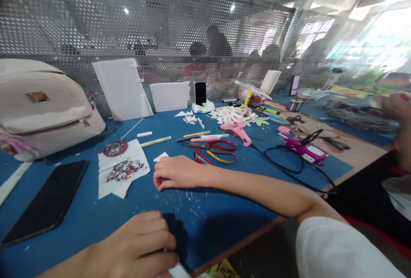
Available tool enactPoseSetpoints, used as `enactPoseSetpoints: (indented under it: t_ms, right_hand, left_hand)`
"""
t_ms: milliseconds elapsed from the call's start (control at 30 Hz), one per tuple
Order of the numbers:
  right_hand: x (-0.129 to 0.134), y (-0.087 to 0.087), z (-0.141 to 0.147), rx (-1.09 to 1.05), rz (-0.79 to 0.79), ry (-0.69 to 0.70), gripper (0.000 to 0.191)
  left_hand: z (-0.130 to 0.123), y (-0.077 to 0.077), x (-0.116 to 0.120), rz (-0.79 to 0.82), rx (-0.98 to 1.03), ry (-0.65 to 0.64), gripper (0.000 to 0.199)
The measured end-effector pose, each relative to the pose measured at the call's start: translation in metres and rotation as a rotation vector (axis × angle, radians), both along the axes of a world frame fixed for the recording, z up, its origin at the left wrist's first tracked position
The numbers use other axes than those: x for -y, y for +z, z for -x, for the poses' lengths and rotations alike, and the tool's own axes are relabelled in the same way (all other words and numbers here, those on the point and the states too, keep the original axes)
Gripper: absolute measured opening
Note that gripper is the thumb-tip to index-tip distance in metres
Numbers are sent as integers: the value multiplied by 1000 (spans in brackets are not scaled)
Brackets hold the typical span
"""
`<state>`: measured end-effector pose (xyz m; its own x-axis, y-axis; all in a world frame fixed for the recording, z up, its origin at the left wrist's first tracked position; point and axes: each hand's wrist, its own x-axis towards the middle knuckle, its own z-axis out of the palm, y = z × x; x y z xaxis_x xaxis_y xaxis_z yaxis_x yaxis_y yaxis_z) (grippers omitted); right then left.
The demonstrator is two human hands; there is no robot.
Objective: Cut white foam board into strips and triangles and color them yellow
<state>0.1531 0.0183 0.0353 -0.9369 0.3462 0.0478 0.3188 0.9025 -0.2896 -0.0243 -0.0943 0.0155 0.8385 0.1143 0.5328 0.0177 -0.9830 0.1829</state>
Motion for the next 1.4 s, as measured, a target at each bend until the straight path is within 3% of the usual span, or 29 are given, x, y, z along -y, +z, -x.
enactPoseSetpoints:
  t_ms: [233,467,633,1067,1400]
  right_hand:
    - [9,2,2,113,-226,81,15]
    - [22,29,-46,36,4,-29,11]
    - [39,22,-74,16,147,-85,12]
    - [36,4,-76,-28,59,-50,16]
    - [35,15,-68,91,-51,64,16]
  left_hand:
    - [1,0,0,-16,-21,6,32]
    - [0,-2,0,-25,5,11,35]
    - [-1,-2,-2,1,-11,6,36]
    - [-2,-2,1,-12,-24,45,39]
    - [1,-6,1,-6,-33,46,33]
